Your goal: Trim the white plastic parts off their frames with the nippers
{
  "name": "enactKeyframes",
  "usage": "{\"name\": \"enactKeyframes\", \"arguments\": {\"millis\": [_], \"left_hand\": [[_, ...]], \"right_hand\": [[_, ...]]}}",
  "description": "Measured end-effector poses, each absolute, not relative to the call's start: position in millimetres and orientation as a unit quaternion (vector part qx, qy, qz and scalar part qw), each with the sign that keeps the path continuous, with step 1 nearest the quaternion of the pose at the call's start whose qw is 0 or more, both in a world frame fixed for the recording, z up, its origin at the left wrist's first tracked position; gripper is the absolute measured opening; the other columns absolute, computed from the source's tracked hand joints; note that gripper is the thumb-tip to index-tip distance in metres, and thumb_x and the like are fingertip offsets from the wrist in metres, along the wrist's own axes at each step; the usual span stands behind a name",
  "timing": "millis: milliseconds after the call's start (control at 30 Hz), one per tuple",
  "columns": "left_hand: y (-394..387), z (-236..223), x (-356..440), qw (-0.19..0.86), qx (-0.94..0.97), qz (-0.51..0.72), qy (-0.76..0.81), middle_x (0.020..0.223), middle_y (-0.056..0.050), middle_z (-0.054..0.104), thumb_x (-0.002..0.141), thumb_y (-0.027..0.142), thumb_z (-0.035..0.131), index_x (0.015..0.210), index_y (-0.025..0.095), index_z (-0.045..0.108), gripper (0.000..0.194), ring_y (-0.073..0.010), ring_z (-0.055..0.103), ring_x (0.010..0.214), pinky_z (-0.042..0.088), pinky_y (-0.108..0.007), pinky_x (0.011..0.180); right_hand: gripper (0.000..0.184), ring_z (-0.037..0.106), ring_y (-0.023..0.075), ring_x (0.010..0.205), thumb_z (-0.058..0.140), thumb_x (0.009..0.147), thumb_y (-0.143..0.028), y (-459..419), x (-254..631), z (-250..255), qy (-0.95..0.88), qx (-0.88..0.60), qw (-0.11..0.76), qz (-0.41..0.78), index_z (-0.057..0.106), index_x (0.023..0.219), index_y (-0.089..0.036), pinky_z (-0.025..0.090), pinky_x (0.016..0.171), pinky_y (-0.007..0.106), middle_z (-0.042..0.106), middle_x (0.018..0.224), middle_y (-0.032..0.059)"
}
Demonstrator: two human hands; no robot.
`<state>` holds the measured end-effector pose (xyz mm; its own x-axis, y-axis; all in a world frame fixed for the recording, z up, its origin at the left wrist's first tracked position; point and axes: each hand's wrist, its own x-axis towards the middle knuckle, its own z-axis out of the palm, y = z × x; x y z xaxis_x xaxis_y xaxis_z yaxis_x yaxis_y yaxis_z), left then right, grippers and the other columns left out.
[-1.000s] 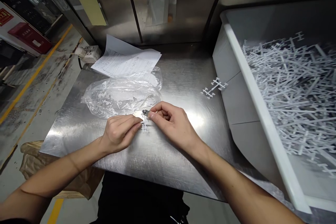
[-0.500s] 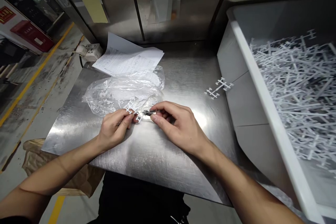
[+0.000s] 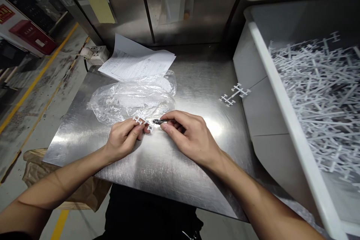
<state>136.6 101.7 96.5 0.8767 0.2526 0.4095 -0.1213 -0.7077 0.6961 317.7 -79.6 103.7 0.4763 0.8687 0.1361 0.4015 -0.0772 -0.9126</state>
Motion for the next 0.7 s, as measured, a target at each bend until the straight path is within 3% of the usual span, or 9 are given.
{"name": "enactKeyframes", "arguments": {"millis": [300, 433, 700], "left_hand": [[102.8, 93.0, 133.6, 0.406, 0.892, 0.189, 0.065, 0.088, -0.002, 0.079, 0.115, 0.019, 0.052, 0.096, 0.018, 0.074, 0.028, -0.0119, 0.072, 0.072, 0.052, -0.024, 0.066], [101.8, 92.1, 133.5, 0.41, 0.894, 0.157, 0.09, 0.08, 0.0, 0.076, 0.114, 0.022, 0.052, 0.091, 0.019, 0.07, 0.029, -0.011, 0.067, 0.065, 0.048, -0.024, 0.063], [100.9, 95.4, 134.4, 0.42, 0.888, 0.154, 0.106, 0.079, 0.001, 0.074, 0.115, 0.023, 0.05, 0.093, 0.019, 0.067, 0.028, -0.0101, 0.066, 0.065, 0.049, -0.023, 0.065]], "right_hand": [[0.018, 0.075, 0.0207, 0.079, 0.074, 0.105, -0.038, -77.7, 319.1, 101.8, -0.424, -0.695, 0.507, 0.284, 0.084, 0.106, -0.024, 0.053, 0.066, 0.033, 0.082, 0.089, 0.0031], [0.02, 0.071, 0.02, 0.075, 0.073, 0.105, -0.039, -77.1, 319.8, 100.9, -0.406, -0.701, 0.495, 0.314, 0.084, 0.1, -0.023, 0.049, 0.063, 0.032, 0.079, 0.082, 0.0025], [0.02, 0.071, 0.0192, 0.076, 0.077, 0.102, -0.042, -78.5, 320.8, 111.5, -0.402, -0.674, 0.53, 0.32, 0.083, 0.105, -0.023, 0.049, 0.065, 0.033, 0.08, 0.087, 0.0033]]}}
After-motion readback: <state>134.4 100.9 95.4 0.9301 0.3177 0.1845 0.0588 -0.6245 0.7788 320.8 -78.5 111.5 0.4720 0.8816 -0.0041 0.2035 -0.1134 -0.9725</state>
